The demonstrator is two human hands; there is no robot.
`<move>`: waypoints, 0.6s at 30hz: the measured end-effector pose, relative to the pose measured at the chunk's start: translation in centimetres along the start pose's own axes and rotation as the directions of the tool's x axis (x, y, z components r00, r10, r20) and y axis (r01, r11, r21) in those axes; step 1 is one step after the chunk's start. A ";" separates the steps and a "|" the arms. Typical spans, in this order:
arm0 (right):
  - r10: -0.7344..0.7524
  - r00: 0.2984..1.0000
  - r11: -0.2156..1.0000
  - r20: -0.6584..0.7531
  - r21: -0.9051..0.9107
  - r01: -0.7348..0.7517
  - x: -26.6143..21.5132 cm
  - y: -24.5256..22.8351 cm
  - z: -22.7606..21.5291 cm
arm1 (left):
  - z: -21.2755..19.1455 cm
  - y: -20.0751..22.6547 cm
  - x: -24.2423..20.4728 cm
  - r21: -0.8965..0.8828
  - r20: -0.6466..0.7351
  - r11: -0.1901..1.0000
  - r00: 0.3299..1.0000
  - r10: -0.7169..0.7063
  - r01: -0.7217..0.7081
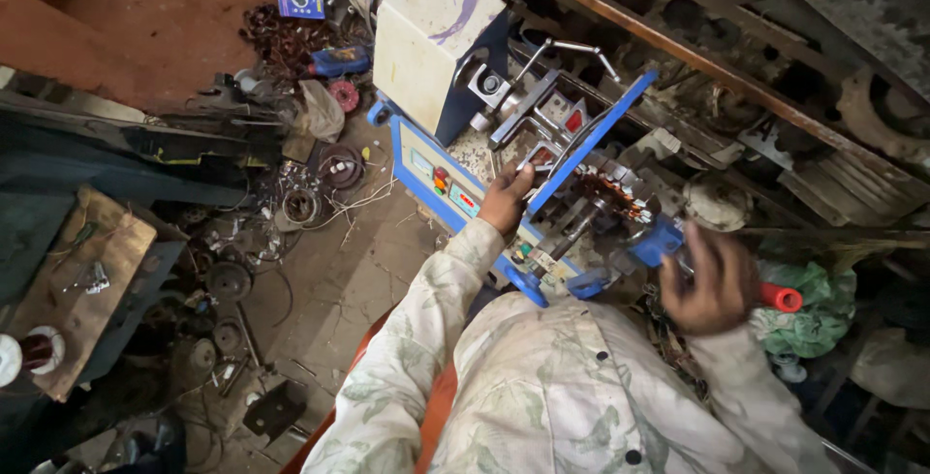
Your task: The person operates a blue electric coil winding machine in a workshop. They manually feed copper wire into the machine, guide it around a rotating core, and use a screwdriver to adjust the mechanism. The person repeatedly winds the wire, stops to adjust the tension or position, and continues the process.
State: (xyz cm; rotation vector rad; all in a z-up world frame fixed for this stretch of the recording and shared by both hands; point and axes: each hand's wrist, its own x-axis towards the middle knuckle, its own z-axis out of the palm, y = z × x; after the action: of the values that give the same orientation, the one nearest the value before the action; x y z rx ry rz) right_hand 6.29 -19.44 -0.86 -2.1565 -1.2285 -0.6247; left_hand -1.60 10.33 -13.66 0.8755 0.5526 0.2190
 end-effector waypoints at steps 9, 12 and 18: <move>-0.387 0.895 0.846 0.223 -0.301 0.440 -3.1 9.1 -1.7 | -0.4 -0.2 0.4 -0.020 0.006 0.999 0.999 -0.034 0.034; -0.177 0.968 0.952 0.179 -0.218 0.215 -1.7 8.2 -1.9 | -0.1 0.1 0.3 -0.029 -0.043 0.997 0.996 -0.080 0.078; 0.172 0.979 0.985 0.114 -0.040 -0.168 -1.6 5.5 -0.2 | -0.2 0.1 0.1 -0.017 0.010 1.000 1.000 -0.016 0.017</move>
State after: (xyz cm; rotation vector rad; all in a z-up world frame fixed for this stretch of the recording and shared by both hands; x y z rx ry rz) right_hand 10.31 -22.83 -3.07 -2.3219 -1.0845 -0.4523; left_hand -1.62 10.58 -13.70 0.8543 0.5480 0.2042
